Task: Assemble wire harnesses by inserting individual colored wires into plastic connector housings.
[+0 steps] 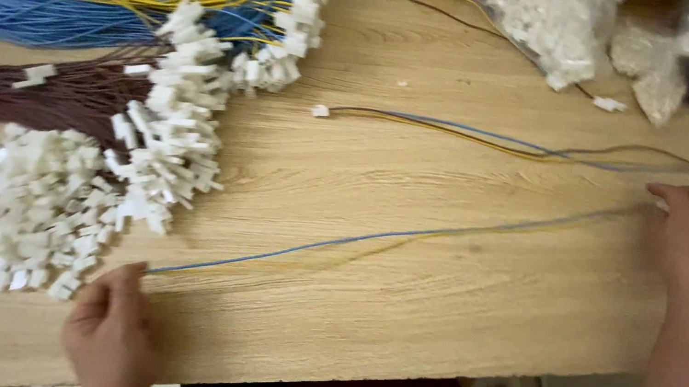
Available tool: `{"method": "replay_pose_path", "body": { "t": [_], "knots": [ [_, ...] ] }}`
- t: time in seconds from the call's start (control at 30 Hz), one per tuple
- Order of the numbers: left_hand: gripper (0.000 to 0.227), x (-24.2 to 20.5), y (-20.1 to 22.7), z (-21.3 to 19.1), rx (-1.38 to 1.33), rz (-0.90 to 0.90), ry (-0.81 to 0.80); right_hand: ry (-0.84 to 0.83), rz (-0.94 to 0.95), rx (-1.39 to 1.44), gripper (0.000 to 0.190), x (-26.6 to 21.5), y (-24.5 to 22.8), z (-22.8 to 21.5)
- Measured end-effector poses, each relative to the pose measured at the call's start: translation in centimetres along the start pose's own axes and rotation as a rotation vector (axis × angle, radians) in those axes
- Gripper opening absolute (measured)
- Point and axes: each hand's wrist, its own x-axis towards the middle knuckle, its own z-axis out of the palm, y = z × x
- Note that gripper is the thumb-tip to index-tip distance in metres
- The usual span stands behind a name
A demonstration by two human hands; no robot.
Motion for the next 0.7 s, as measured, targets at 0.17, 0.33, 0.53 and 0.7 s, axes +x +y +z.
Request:
{"method": "replay_pose_path", "body": {
  "t": [0.17, 0.33, 0.53, 0.7],
  "knots": [
    [0.018, -2.0, 0.7, 3.5, 0.015, 0.074, -0.116, 0.083, -0.306, 0.37, 0.023, 0.2, -11.7, -7.0],
    [0.017, -4.8, 1.8, 7.1, -0.018, 0.117, -0.291, -0.37, -0.859, 1.068, 0.029, -4.4, -30.8, -14.7],
    [0.017, -5.4, 2.3, 8.1, 0.013, 0.269, -0.301, -0.832, -0.817, 1.247, 0.023, -5.3, -38.6, -13.6],
    [0.018, -3.7, 2.4, 9.1, 0.072, 0.152, -0.28, -0.984, -0.805, 1.419, 0.021, -4.3, -39.1, -11.4]
  ]
}}
